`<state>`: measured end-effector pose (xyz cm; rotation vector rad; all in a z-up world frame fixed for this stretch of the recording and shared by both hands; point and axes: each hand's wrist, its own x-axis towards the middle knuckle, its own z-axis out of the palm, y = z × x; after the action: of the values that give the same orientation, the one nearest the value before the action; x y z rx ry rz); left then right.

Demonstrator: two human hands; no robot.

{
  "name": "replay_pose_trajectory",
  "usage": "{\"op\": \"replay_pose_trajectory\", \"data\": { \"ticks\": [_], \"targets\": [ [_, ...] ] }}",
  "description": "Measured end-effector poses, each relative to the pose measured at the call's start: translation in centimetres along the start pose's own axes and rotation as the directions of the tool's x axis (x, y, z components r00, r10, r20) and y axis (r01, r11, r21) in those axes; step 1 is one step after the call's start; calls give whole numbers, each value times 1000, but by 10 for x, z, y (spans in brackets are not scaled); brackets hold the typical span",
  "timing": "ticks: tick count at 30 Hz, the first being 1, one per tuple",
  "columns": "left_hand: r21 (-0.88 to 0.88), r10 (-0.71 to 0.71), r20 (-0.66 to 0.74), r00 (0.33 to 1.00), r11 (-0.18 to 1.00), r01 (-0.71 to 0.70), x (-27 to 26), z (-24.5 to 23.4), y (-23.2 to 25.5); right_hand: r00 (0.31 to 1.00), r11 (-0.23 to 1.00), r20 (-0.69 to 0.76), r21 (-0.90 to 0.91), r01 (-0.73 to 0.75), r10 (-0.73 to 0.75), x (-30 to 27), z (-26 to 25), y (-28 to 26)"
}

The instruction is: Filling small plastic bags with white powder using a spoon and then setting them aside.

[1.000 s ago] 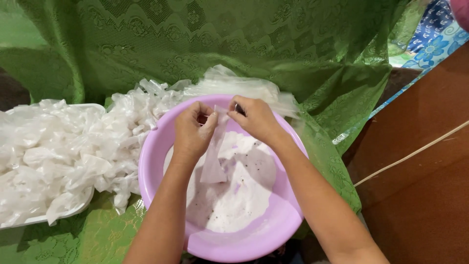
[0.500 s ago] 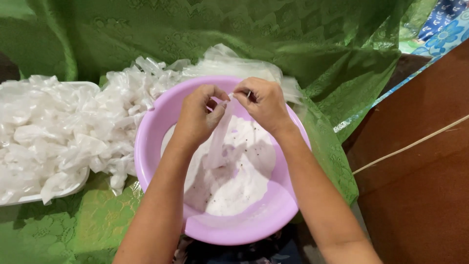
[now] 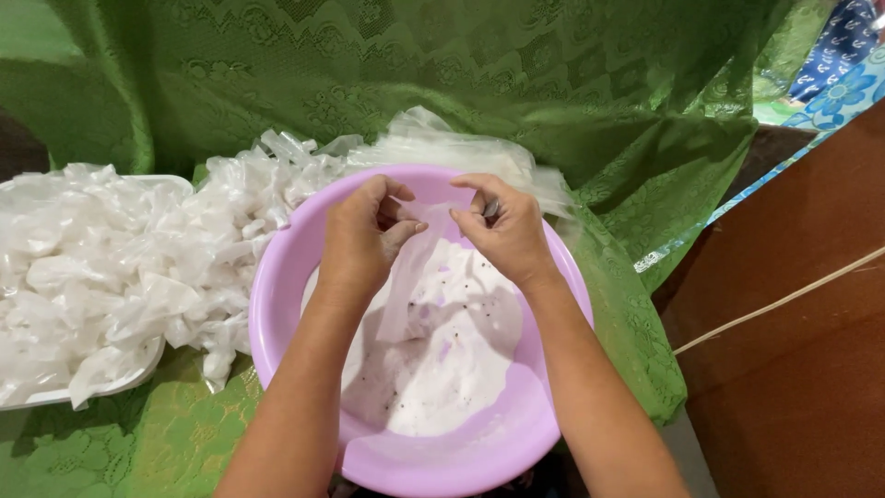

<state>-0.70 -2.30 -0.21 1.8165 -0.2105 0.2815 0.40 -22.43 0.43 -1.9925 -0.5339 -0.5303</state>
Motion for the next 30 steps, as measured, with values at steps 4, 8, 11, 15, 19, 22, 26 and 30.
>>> {"op": "replay_pose_trajectory", "data": {
  "ticks": [4, 8, 11, 15, 19, 22, 26, 30],
  "targets": [
    [113, 79, -7, 997, 991, -78, -1, 0, -5, 1000, 999, 23, 44, -12, 11, -1, -3, -3],
    [224, 151, -23, 988, 964, -142, -3, 1, -1, 996, 992, 89, 121, -31, 20, -3, 0, -9],
    [275, 165, -23, 986, 949, -153, -4, 0, -2, 997, 992, 73, 125, -33, 23, -2, 5, -4],
    [288, 184, 13, 983, 941, -180, -6, -2, 5, 998, 1000, 55, 26, -6, 5, 0, 6, -17],
    [242, 198, 88, 976, 947, -213, -7, 4, 6, 999, 1000, 42, 28, -5, 4, 0, 6, -12],
    [204, 164, 160, 973, 959, -195, -6, 9, 3, 1000, 1000, 11, 15, 12, -12, 1, 6, -10],
    [-113, -2, 136, 991, 993, 18, -4, 0, 9, 996, 996, -8, 0, 89, -89, 2, 3, -16],
    [-215, -329, 238, 914, 900, 380, 0, -5, 3, 986, 987, 37, 15, 162, -162, 2, 3, -26]
  ]
}}
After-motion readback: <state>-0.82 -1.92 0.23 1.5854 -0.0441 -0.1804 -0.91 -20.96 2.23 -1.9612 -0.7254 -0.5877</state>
